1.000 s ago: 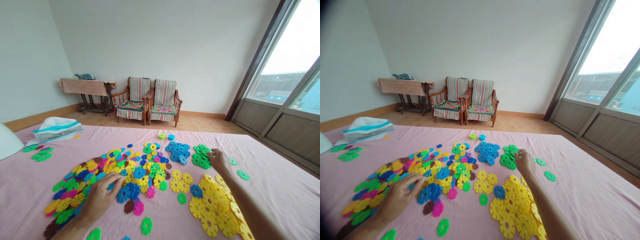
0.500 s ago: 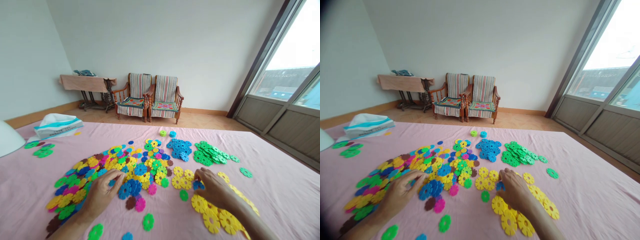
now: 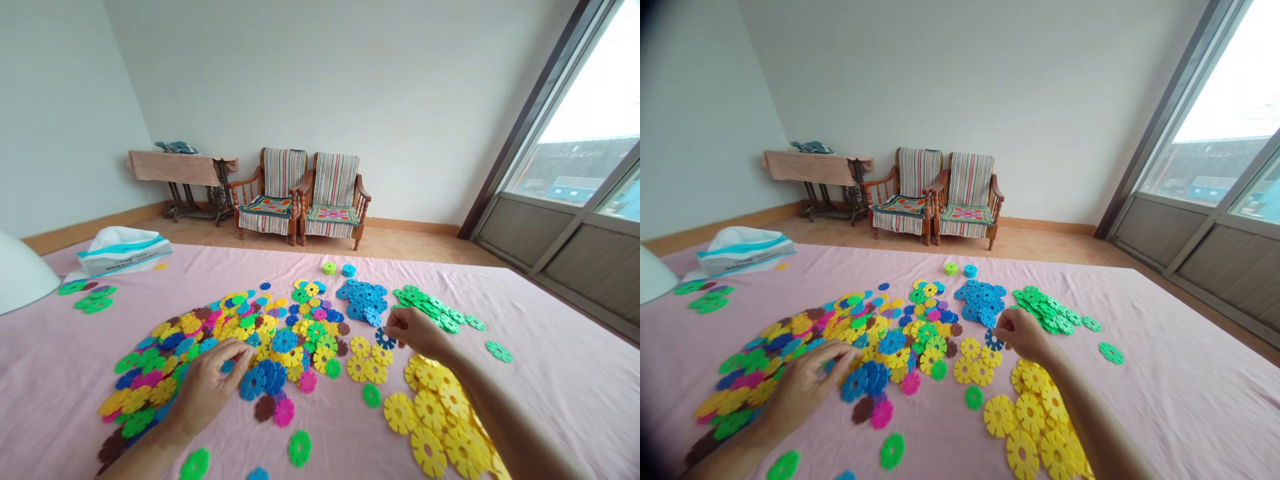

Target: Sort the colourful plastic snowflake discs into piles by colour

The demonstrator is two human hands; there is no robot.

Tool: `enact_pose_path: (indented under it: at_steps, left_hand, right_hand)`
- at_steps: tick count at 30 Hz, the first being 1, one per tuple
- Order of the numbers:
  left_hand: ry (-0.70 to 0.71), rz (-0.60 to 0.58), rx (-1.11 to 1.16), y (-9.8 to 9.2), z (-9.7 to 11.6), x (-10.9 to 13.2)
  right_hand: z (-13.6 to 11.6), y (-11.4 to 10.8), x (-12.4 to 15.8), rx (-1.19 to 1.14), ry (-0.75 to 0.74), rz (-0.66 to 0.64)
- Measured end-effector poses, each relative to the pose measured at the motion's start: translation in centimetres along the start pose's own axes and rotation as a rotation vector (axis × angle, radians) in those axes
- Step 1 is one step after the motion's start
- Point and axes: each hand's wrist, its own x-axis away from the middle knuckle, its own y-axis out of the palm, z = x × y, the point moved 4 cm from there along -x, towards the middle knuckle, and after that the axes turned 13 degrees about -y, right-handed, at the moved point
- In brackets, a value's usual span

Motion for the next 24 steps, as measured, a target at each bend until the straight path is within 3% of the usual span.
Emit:
enact_pose_path:
  at_steps: [3,6,13,18,24]
  left_hand:
    - [-0.006,-0.006,0.000,0.0,0.1,-0.1]
    - [-0.009,-0.005,0.001,-0.1,0.1,-0.1]
    - [-0.016,-0.027,0.004,-0.1,0.7,-0.2]
    - [-0.024,-0.026,0.007,-0.2,1.0,-0.1]
    - [-0.036,-0.042,0.006,0.0,0.6,0.1]
  right_hand:
    - [1.0,0.3,-2.0,-0.015,0.041,0.131]
    - [0.4,0.6,-1.8,-0.005,0.028,0.184]
    - [-4.7,4.0,4.6,0.308,-0.121,-0.201]
    - [-4.5,6.0,6.8,0.424,-0.104,-0.239]
    - [-4.7,6.6,6.1,0.293,-0.094,-0.264]
